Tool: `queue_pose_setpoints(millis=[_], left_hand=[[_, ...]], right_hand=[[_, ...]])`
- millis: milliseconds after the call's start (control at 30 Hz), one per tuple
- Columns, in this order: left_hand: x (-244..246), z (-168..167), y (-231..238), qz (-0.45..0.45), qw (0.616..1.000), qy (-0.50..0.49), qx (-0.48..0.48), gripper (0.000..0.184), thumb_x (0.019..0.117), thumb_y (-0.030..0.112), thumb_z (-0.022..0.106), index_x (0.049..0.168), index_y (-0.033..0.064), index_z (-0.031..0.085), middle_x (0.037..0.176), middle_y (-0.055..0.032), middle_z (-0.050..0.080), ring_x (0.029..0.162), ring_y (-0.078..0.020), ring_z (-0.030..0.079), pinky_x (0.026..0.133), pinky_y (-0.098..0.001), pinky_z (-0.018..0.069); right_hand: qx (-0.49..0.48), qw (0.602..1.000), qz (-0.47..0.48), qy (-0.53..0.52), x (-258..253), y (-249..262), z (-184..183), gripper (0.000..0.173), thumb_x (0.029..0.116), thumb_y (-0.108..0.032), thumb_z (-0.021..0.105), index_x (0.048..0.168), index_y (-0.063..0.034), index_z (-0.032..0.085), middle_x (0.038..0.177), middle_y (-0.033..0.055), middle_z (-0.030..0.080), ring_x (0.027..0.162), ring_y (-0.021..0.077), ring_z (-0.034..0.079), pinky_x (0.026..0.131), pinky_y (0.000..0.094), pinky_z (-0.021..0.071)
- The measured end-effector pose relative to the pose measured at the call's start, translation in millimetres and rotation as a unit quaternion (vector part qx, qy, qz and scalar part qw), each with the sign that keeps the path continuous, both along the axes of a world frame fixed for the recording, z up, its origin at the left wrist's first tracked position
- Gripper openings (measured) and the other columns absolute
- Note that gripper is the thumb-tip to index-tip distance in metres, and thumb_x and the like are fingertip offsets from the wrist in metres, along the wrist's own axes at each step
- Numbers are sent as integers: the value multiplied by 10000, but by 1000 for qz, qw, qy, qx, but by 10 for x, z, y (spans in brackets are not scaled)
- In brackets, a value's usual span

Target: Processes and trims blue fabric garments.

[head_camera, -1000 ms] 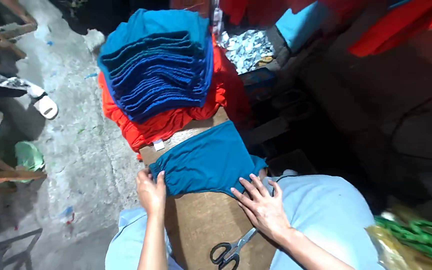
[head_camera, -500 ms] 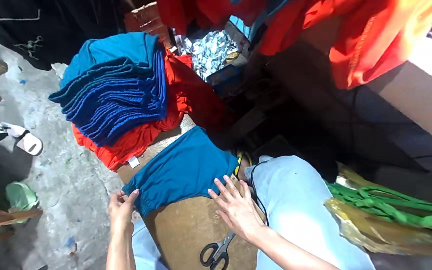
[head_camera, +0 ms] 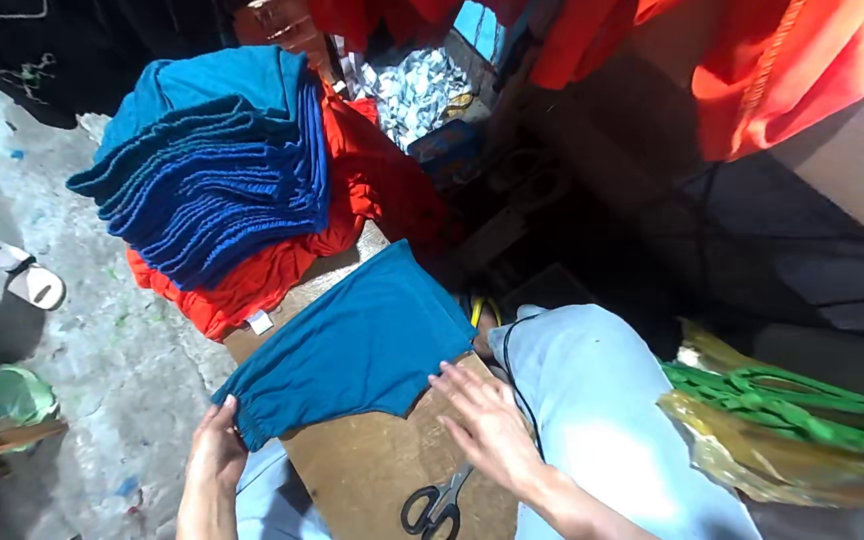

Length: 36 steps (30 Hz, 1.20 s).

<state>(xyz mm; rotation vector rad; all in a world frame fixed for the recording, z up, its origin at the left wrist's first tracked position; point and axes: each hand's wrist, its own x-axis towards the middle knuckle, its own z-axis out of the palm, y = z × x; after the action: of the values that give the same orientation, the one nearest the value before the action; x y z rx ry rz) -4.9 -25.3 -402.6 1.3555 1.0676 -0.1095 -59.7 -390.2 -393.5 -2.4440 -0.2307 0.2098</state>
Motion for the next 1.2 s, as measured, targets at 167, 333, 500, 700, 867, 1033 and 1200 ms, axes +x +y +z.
queue_pose_setpoints(millis=[167,333,500,700,867,1033,1200], left_hand=[[-32,-79,-10,9,1000,-6,-14,268,1097,232,406,1317,101,485,966,-27,653,838,-105,682,717,-323,599],[-46,-60,-12,9,1000,-8,-20,236,1093,260,407,1260,129,511,939,0,647,835,-86,674,731,-310,592],[-67,-78,-2,0,1000,-1,-6,267,1088,290,429,1290,134,508,996,-3,653,876,-92,679,759,-318,594],[-34,-87,-22,-3,1000,1,5,310,1099,323,401,1317,126,501,1064,-21,659,944,-106,679,797,-337,591],[-23,-140,-48,-18,998,-6,59,293,1102,300,400,1284,99,511,1037,-25,639,919,-102,662,796,-344,575],[11,-119,-86,-13,998,-1,67,258,1104,279,399,1248,105,523,1003,-12,623,887,-90,648,775,-329,565],[-4,-48,-147,-51,986,2,161,324,1095,282,452,1337,71,497,1137,-57,605,993,-119,627,877,-356,539]], right_hand=[[147,959,-226,87,386,-224,76,471,994,-169,659,1420,-1,547,1367,210,597,1194,337,619,978,510,513],[265,897,-286,208,702,-300,-17,518,969,-207,711,1410,-19,516,1263,187,644,1083,257,650,928,441,525],[326,883,-285,182,801,-278,-57,349,986,-91,651,1320,-17,581,997,97,679,817,118,629,747,299,522],[361,834,-339,245,824,-324,11,343,1007,-30,590,1344,-9,535,967,75,635,744,83,592,665,235,495],[307,863,-303,263,904,-359,-4,295,966,3,636,1257,-6,591,852,63,626,681,87,566,635,245,480],[285,874,-309,244,795,-467,-57,220,967,28,616,1178,6,556,851,78,598,692,122,602,658,281,528],[300,876,-283,250,708,-445,-23,239,990,6,584,1226,-15,556,859,45,594,686,80,589,649,242,518]])
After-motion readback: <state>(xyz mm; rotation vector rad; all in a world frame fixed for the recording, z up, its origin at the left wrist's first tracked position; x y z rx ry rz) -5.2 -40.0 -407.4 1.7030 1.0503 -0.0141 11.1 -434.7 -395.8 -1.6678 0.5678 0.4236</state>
